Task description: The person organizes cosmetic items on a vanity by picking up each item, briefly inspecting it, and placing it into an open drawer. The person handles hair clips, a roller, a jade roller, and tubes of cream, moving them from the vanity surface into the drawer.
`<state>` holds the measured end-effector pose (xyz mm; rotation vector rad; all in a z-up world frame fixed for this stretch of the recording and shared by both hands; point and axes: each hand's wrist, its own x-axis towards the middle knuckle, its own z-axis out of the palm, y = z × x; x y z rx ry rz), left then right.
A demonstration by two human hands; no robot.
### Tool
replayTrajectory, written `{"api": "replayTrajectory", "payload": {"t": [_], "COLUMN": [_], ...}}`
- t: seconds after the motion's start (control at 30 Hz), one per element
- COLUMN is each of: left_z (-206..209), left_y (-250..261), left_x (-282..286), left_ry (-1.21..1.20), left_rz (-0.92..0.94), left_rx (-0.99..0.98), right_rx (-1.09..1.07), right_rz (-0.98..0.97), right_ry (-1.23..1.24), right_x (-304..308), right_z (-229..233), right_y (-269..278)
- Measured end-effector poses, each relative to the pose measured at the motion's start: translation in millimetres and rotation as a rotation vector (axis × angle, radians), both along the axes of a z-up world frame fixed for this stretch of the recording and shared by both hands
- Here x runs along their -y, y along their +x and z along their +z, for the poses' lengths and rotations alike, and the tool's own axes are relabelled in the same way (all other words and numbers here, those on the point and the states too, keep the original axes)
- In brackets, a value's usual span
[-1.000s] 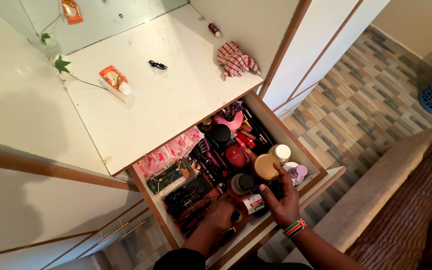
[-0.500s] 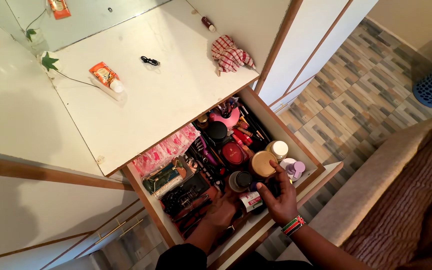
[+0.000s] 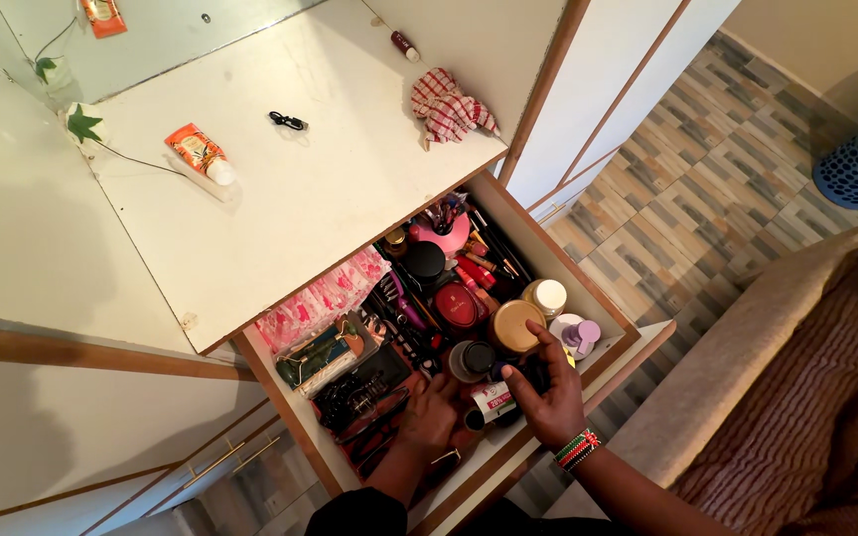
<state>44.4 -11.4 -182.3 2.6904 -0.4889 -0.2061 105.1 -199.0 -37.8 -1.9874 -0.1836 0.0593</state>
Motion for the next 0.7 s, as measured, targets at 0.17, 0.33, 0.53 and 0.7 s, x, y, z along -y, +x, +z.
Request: {"api": "replayTrajectory", "payload": {"t": [0.17,0.33,0.53,0.7], "left_z": [-2.5,-19.7,-6.2,58.2], "left_y": [0.4,-0.9,-1.0,5.4], "left_x": [0.3,8.8,-10.8,-26.8], "left_ry": [0.093,-0.094,-0.083,-0.449], "left_rz": [-0.058,0.016,0.048,0.442], "left_rx": [-0.110,0.049,-0.073,0.116], "right_rx": [-0.017,-0.037,-0.047,-0.019], "right_rz": [0.004,0.012,0.031,0.057], "right_ry": [0.020,0.025,0.022,-0.017], "right_x": [0.2,1.0,1.5,1.4], "right_z": [-4.2,-5.6,-1.8,0.2], "right_y": [0.5,1.3,2.0,1.5]}}
